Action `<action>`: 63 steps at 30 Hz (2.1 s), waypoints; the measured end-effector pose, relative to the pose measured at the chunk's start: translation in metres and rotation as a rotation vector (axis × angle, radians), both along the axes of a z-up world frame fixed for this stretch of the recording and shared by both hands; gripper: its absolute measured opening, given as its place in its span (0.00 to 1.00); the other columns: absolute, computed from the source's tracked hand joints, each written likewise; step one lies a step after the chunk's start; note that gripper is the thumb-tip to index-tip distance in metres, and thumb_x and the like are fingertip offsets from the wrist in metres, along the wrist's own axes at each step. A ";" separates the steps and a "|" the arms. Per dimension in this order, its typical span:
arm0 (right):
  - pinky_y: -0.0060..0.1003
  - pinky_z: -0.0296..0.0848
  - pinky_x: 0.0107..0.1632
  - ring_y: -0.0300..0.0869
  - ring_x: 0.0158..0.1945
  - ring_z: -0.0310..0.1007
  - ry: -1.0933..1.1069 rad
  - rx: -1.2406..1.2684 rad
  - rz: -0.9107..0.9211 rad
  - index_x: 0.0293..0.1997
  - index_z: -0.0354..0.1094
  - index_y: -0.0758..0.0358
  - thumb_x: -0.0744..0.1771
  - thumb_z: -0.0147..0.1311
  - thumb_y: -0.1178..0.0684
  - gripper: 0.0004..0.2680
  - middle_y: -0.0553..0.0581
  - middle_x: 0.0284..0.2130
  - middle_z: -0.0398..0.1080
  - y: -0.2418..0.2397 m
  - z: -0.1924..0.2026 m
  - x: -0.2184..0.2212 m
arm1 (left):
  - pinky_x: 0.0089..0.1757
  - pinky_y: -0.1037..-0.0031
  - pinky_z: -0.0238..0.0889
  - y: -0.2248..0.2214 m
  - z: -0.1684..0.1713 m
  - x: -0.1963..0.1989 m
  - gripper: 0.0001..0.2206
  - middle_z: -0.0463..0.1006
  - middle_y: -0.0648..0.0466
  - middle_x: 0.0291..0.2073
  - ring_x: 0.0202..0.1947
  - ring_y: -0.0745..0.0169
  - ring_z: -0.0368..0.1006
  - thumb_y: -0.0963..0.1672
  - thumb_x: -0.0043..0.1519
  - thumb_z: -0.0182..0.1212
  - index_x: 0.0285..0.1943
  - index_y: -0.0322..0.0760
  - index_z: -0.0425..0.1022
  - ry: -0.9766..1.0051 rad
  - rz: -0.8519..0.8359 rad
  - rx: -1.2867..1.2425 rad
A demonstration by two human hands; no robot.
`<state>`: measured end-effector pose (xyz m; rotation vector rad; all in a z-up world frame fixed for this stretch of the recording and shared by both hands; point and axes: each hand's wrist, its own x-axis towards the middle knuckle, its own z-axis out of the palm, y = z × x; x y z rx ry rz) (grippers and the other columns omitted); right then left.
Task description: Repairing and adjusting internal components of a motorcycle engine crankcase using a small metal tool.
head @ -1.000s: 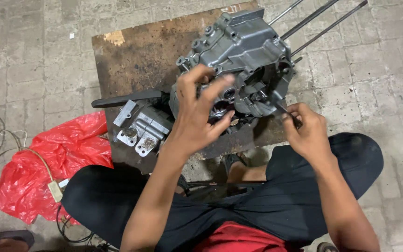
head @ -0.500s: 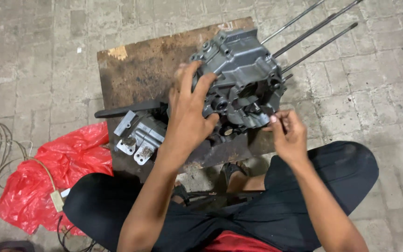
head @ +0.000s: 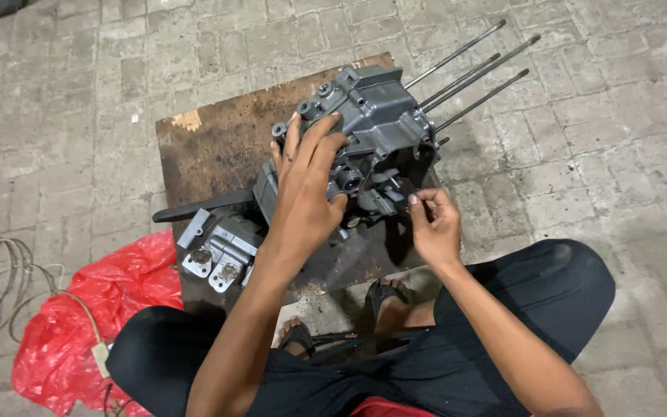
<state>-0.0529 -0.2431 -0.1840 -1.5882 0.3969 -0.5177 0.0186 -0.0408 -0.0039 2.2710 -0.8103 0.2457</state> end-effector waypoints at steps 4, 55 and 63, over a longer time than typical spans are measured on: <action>0.28 0.72 0.36 0.35 0.31 0.73 -0.017 0.015 0.026 0.42 0.70 0.63 0.70 0.55 0.60 0.00 0.54 0.27 0.73 0.005 -0.002 0.008 | 0.57 0.17 0.34 0.006 0.005 0.007 0.35 0.65 0.46 0.68 0.71 0.14 0.44 0.31 0.41 0.71 0.60 0.39 0.68 -0.008 -0.010 -0.007; 0.42 0.68 0.29 0.52 0.24 0.70 0.017 -0.971 0.144 0.38 0.67 0.74 0.60 0.58 0.69 0.07 0.67 0.31 0.74 -0.003 0.041 -0.037 | 0.67 0.22 0.36 -0.004 -0.020 -0.038 0.29 0.55 0.49 0.73 0.76 0.32 0.43 0.32 0.52 0.60 0.65 0.45 0.74 -0.171 0.136 0.100; 0.47 0.69 0.28 0.58 0.24 0.73 0.126 -0.902 0.169 0.38 0.69 0.74 0.60 0.58 0.68 0.06 0.67 0.28 0.75 0.011 0.051 -0.036 | 0.67 0.23 0.37 -0.001 -0.022 -0.040 0.32 0.56 0.48 0.74 0.76 0.31 0.44 0.33 0.54 0.61 0.69 0.47 0.71 -0.179 0.113 0.106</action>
